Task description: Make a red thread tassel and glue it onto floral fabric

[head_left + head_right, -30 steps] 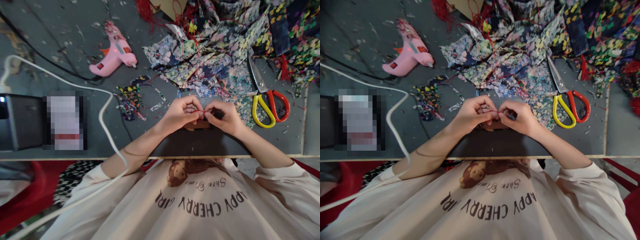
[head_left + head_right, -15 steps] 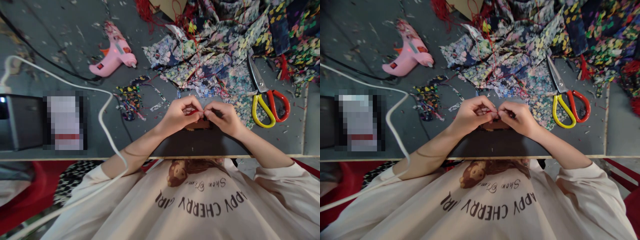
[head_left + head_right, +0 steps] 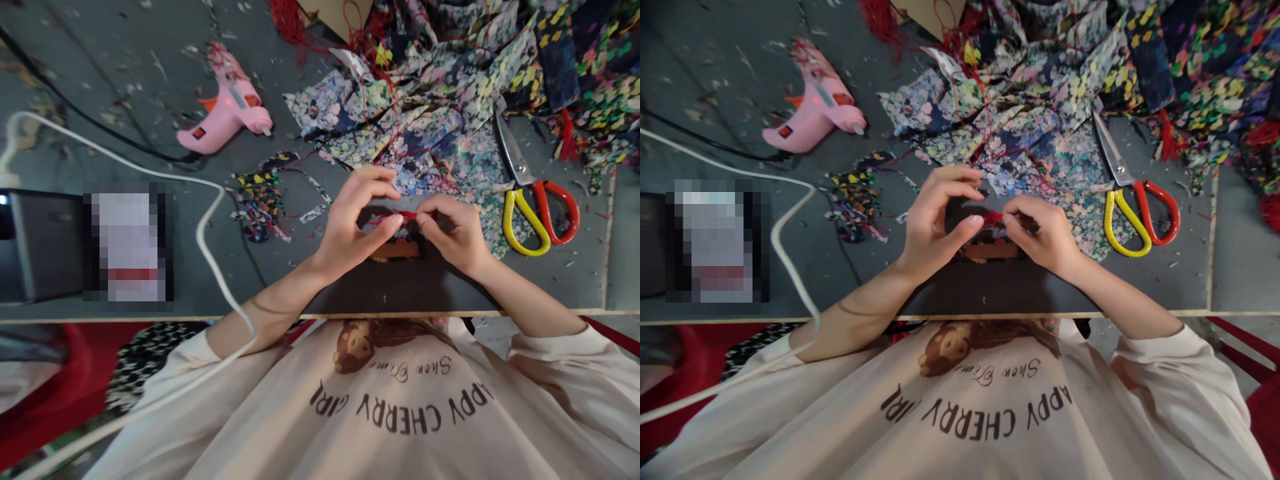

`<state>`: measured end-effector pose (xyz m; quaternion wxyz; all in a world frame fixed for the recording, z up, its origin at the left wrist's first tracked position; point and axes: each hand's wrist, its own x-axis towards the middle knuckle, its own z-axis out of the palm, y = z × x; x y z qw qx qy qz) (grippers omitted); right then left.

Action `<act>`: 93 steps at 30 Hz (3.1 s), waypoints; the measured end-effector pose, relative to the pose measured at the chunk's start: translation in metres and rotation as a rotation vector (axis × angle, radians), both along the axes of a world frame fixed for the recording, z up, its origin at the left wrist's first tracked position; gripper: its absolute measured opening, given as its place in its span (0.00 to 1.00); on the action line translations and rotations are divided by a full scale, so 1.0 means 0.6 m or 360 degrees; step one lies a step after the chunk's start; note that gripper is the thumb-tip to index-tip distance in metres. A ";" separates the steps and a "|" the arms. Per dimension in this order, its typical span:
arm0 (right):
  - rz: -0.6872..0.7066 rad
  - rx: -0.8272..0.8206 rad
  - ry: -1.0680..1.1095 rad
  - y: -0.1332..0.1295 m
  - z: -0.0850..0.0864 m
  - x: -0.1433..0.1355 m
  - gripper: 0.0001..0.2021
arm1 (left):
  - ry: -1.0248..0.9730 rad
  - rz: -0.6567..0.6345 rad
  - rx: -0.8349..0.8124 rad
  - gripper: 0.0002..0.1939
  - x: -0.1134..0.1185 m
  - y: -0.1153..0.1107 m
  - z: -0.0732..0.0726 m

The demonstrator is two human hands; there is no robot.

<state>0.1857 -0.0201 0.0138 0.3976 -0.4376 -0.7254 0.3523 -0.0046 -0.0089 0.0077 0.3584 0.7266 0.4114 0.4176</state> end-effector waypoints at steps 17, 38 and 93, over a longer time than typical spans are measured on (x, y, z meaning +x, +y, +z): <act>-0.0114 0.0068 -0.0004 -0.005 -0.005 -0.007 0.08 | 0.0658 0.0238 0.0608 0.10 0.006 -0.012 -0.013; -0.0158 0.0048 0.0023 -0.004 -0.005 -0.009 0.08 | 0.0546 0.0205 0.0684 0.08 0.004 -0.013 -0.006; 0.0084 -0.0375 0.0424 -0.007 0.002 -0.007 0.15 | -0.0519 -0.0300 -0.1092 0.09 0.013 0.004 0.000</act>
